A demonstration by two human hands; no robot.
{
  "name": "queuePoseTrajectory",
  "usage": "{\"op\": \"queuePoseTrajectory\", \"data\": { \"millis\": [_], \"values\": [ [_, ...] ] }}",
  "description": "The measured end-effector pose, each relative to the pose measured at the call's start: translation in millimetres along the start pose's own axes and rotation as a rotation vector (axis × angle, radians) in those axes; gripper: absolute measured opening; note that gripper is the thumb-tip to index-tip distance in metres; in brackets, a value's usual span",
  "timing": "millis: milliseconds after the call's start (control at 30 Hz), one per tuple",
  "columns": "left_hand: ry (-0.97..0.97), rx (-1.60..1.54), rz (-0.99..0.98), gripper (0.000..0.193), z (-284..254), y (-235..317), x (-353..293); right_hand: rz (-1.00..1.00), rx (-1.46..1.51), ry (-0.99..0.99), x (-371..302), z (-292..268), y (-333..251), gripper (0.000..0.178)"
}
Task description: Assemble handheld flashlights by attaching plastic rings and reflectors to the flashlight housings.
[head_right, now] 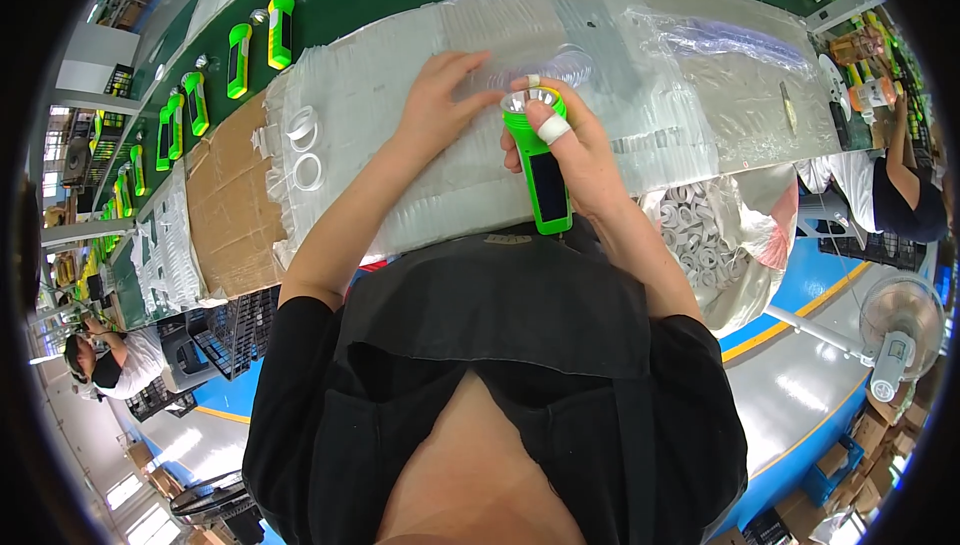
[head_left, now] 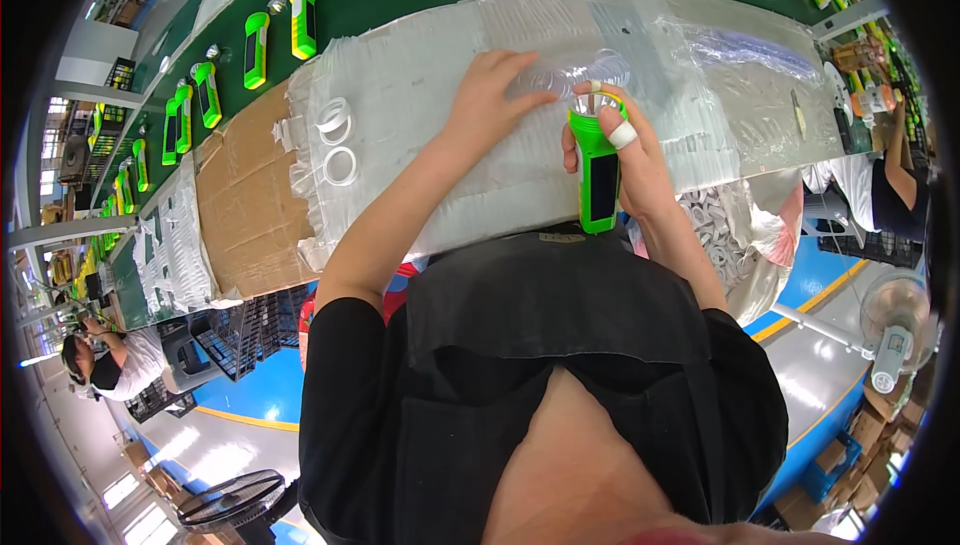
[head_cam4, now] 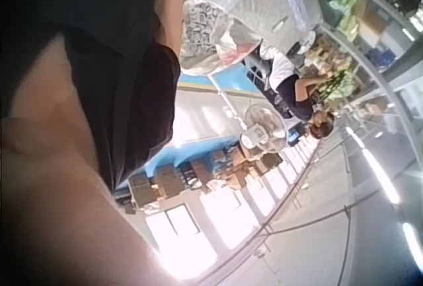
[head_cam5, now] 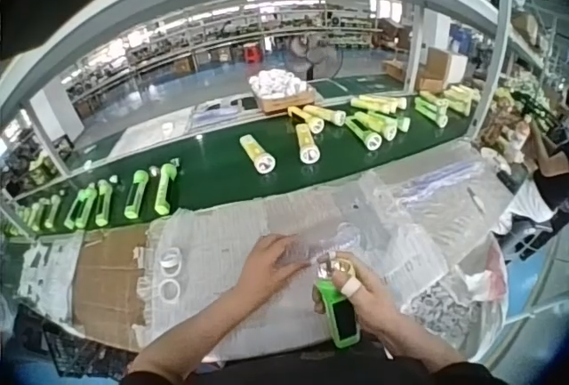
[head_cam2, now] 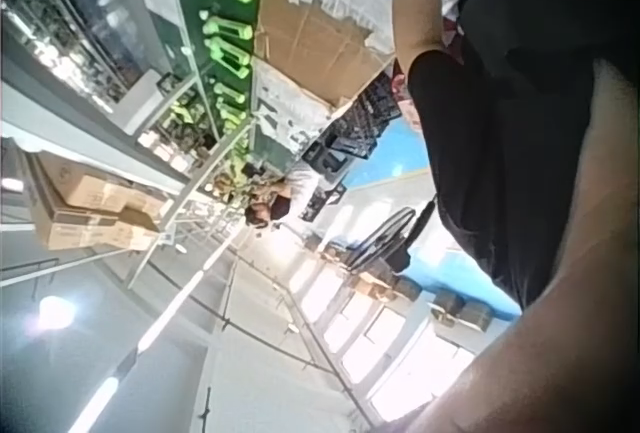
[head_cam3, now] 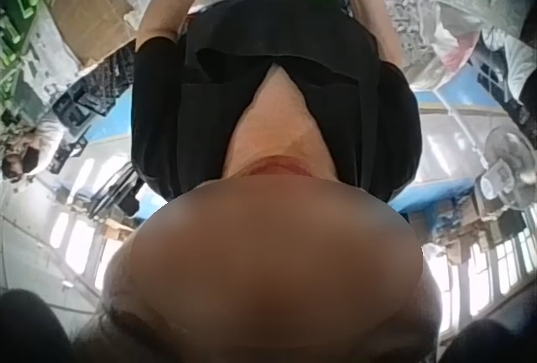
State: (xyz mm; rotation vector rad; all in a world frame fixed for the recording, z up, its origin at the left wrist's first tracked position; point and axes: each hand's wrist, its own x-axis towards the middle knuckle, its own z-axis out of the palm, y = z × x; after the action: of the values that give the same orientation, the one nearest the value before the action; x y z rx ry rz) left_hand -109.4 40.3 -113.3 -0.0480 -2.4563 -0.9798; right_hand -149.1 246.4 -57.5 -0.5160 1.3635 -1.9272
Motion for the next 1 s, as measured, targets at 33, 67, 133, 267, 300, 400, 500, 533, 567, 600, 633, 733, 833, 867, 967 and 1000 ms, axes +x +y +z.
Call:
{"op": "queuePoseTrajectory", "data": {
  "millis": [33,67,133,267,300,400,500,533,567,600,633,733,833,867,967,1000],
  "values": [
    [0.044,-0.072,-0.041,0.045,-10.8,9.6,-1.0,0.005,-0.025,-0.021,2.2,3.6,0.0,0.049],
    [0.042,-0.069,-0.045,0.045,-21.1,21.1,-0.8,0.007,-0.021,-0.023,4.5,6.4,-0.3,0.049],
    [0.105,-0.228,0.079,0.038,-41.2,45.6,-6.6,0.035,-0.062,-0.105,8.4,14.3,-3.4,0.053],
    [0.044,-0.104,0.144,0.042,-56.5,60.4,-27.6,0.062,-0.024,-0.219,18.5,36.1,-3.6,0.045],
    [0.046,-0.096,0.136,0.042,-59.7,59.9,-30.3,0.066,-0.020,-0.228,21.9,38.7,-1.0,0.045],
    [0.108,-0.131,0.166,0.042,-67.3,55.8,-37.9,0.065,-0.034,-0.338,31.4,48.5,7.3,0.042],
    [0.140,-0.137,0.207,0.040,-68.7,47.1,-41.7,0.042,-0.095,-0.429,38.4,58.9,14.0,0.039],
    [0.209,-0.165,0.202,0.035,-66.6,46.4,-39.0,0.067,-0.048,-0.397,42.0,62.3,17.7,0.039],
    [0.279,-0.191,0.199,0.031,-66.7,45.6,-37.6,0.092,-0.001,-0.365,45.2,65.9,20.2,0.038],
    [0.285,-0.175,0.194,0.031,-69.6,44.6,-38.0,0.068,0.004,-0.374,48.0,70.0,20.4,0.038],
    [0.297,-0.122,0.207,0.031,-71.3,42.9,-37.5,0.068,0.007,-0.390,51.4,71.9,22.1,0.038],
    [0.319,-0.004,0.230,0.031,-83.0,38.3,-37.5,0.020,0.042,-0.410,60.2,78.8,26.3,0.035],
    [0.321,0.121,0.196,0.038,-105.2,32.2,-37.9,-0.189,-0.085,-0.479,78.6,82.0,26.2,0.033],
    [0.364,0.201,0.061,0.039,-117.6,20.9,-36.5,-0.197,-0.066,-0.464,87.6,80.4,25.6,0.033],
    [0.161,0.593,-0.268,0.049,-164.9,-25.2,-57.3,-0.245,-0.152,-0.375,96.6,77.3,29.9,0.049],
    [0.044,0.619,-0.374,0.044,-177.9,-41.2,-70.8,-0.234,-0.115,-0.395,99.8,74.7,32.0,0.050]
  ]
}}
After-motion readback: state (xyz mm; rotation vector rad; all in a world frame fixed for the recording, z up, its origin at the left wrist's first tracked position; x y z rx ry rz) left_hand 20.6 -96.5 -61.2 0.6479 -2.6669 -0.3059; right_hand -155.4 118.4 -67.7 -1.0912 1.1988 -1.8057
